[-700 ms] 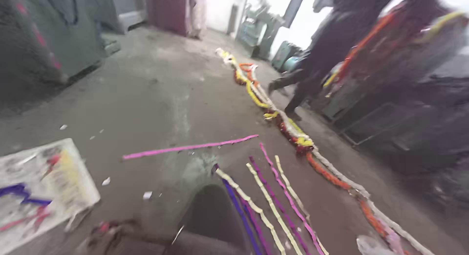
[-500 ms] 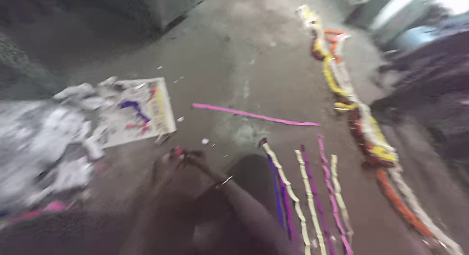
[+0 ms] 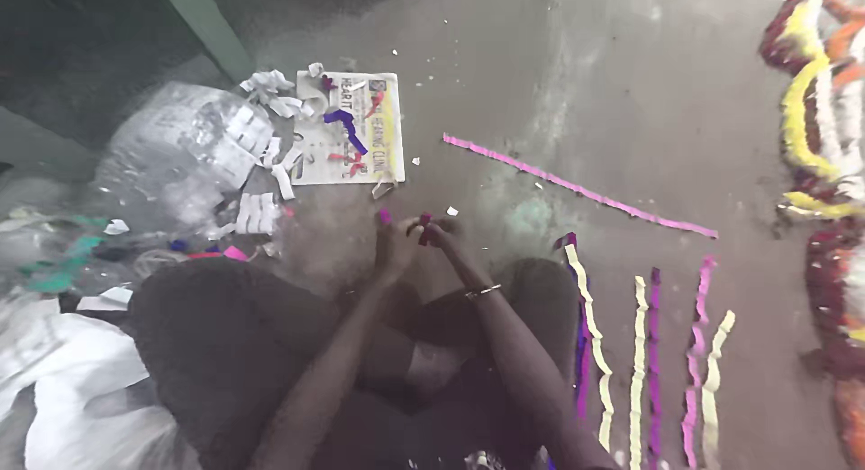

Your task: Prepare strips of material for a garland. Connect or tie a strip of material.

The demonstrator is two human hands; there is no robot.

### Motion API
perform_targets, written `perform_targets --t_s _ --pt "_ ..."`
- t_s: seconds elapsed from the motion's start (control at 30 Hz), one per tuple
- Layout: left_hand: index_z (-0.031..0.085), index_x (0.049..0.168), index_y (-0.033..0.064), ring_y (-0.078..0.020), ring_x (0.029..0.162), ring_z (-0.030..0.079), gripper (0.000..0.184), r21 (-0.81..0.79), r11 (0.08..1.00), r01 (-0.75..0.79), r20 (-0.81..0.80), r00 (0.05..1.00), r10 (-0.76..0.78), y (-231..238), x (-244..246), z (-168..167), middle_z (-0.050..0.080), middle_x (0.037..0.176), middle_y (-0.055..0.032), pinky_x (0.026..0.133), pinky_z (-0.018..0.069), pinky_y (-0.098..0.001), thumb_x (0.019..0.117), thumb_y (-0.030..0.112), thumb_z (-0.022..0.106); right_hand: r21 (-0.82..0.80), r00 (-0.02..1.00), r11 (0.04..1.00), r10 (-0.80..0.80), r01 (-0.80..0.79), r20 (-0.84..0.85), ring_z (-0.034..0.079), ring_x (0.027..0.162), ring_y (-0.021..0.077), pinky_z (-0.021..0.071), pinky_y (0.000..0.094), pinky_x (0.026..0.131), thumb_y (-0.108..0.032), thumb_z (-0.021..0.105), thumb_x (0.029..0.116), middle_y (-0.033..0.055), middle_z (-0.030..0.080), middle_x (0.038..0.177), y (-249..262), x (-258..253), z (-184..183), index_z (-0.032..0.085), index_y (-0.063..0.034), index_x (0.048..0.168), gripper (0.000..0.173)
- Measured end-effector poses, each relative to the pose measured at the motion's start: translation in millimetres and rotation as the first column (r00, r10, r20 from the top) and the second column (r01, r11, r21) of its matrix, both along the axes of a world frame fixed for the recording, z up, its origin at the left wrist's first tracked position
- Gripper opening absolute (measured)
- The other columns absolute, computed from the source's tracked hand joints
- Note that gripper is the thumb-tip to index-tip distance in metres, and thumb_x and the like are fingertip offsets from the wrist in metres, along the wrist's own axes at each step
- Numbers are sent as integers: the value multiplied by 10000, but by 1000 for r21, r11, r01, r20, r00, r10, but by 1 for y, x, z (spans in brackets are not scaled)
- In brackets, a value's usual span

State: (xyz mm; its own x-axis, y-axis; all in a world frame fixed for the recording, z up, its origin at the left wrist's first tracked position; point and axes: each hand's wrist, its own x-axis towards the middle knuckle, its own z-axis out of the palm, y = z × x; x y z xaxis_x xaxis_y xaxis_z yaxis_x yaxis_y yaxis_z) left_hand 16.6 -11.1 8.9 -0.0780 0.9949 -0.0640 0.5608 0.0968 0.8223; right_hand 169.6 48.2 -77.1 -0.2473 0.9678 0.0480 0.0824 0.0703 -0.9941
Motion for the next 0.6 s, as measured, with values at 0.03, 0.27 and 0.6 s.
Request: perform_targets --t_s 0.03,0.27,0.6 --pt "698 1259 46 -367 1004 701 276 -6 1000 -1 10 1000 1 0 2 -3 717 1139 -202 915 545 -573 1053 191 585 -93 999 996 15 -12 40 720 790 208 629 398 730 -169 666 997 166 726 950 -3 1 9 697 26 1140 244" --pt "652 1242 -23 -316 967 695 282 -192 980 51 207 978 -11 15 -2 -8 701 1098 -217 905 545 -533 1091 135 474 -271 998 960 68 -67 -6 708 797 159 624 348 764 -85 672 982 138 718 951 -7 -4 61 690 43 1110 182" --pt "606 1318 31 -207 895 659 358 -175 983 53 412 911 24 0 -6 4 680 1092 -153 827 555 -417 1120 269 425 -167 994 983 88 -78 58 703 834 134 611 326 803 -55 648 984 138 720 967 -9 -8 66 691 67 1120 188"
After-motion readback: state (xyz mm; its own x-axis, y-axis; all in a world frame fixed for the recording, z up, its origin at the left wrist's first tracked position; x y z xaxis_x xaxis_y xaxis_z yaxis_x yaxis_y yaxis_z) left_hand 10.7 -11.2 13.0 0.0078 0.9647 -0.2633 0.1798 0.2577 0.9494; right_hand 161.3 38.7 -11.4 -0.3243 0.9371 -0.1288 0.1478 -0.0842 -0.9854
